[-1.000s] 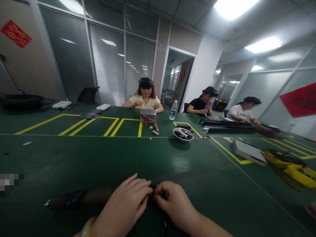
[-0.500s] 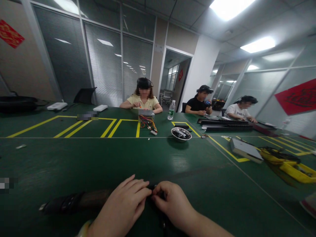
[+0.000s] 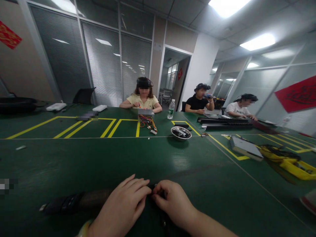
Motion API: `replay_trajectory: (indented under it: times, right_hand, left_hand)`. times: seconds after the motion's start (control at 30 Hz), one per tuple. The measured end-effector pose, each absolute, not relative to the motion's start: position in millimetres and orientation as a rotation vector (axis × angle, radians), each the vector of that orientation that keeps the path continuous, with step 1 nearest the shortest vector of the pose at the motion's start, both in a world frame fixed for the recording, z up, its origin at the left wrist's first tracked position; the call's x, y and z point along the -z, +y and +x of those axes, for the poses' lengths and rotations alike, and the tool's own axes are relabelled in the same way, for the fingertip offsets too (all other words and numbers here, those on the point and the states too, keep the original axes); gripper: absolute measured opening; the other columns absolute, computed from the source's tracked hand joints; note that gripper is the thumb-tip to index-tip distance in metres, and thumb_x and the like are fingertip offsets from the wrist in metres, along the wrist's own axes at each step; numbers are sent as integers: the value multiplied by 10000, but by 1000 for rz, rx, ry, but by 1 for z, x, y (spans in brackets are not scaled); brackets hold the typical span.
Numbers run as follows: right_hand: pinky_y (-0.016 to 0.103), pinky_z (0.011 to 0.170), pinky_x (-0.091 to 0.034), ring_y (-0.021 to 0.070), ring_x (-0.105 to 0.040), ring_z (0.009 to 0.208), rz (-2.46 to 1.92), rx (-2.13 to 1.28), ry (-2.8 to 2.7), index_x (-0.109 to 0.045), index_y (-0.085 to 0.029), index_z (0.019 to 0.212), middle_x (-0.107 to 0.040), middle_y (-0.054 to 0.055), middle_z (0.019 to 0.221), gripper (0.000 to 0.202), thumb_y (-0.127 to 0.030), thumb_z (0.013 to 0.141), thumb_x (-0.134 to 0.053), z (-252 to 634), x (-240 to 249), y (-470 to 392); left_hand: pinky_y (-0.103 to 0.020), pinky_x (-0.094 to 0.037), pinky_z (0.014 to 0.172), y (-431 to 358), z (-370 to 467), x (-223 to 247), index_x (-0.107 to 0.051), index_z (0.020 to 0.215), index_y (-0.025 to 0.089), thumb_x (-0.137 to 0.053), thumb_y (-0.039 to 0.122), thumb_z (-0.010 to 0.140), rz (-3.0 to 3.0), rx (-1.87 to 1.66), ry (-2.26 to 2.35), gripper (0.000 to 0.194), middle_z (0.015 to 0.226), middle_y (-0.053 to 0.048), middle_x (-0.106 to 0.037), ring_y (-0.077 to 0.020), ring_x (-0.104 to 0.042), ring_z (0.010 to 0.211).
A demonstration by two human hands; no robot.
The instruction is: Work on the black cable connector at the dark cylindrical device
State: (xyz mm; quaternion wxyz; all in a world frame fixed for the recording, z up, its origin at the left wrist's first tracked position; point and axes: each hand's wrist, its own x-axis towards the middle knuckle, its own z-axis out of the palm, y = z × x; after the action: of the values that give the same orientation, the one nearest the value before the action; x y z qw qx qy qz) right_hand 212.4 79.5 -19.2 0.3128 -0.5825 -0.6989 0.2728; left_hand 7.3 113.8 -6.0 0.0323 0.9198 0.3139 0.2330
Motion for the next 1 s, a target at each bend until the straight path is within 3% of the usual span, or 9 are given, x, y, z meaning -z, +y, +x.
replay_trajectory:
  times: [0.23, 0.4, 0.87, 1.0]
  right_hand:
    - [204, 671, -404, 121, -602, 727, -1551, -723, -1849, -691, -207, 817, -673, -22, 790, 52, -172, 799, -657, 213, 21, 80]
    - [201, 659, -402, 120, -600, 723, -1534, -729, -1843, -691, -207, 816, -673, -20, 792, 50, -176, 800, -655, 213, 19, 80]
    - [195, 651, -395, 111, -594, 706, -1532, -724, -1843, -690, -205, 796, -673, -29, 769, 53, -163, 788, -659, 213, 19, 80]
    - [198, 644, -397, 113, -595, 694, -1538, -733, -1845, -700, -202, 819, -678, -22, 770, 62, -169, 799, -651, 212, 18, 80]
  left_hand:
    - [-522, -446, 1060, 114, 9, 6, -643, 1128, 274, -564, 118, 831, 2829, -739, 982, 345, 1192, -11, -694, -225, -661, 1079]
    - [-520, -435, 1069, 114, 9, 6, -659, 1019, 260, -569, 123, 829, 2796, -763, 976, 251, 1166, -6, -703, -224, -660, 1080]
    - [-511, -447, 1059, 113, 9, 5, -651, 1090, 253, -573, 117, 819, 2812, -806, 962, 313, 1161, -22, -704, -224, -669, 1059]
    - [-494, -454, 1055, 114, 10, 6, -655, 1027, 240, -589, 149, 833, 2807, -813, 976, 224, 1146, -23, -709, -223, -674, 1047]
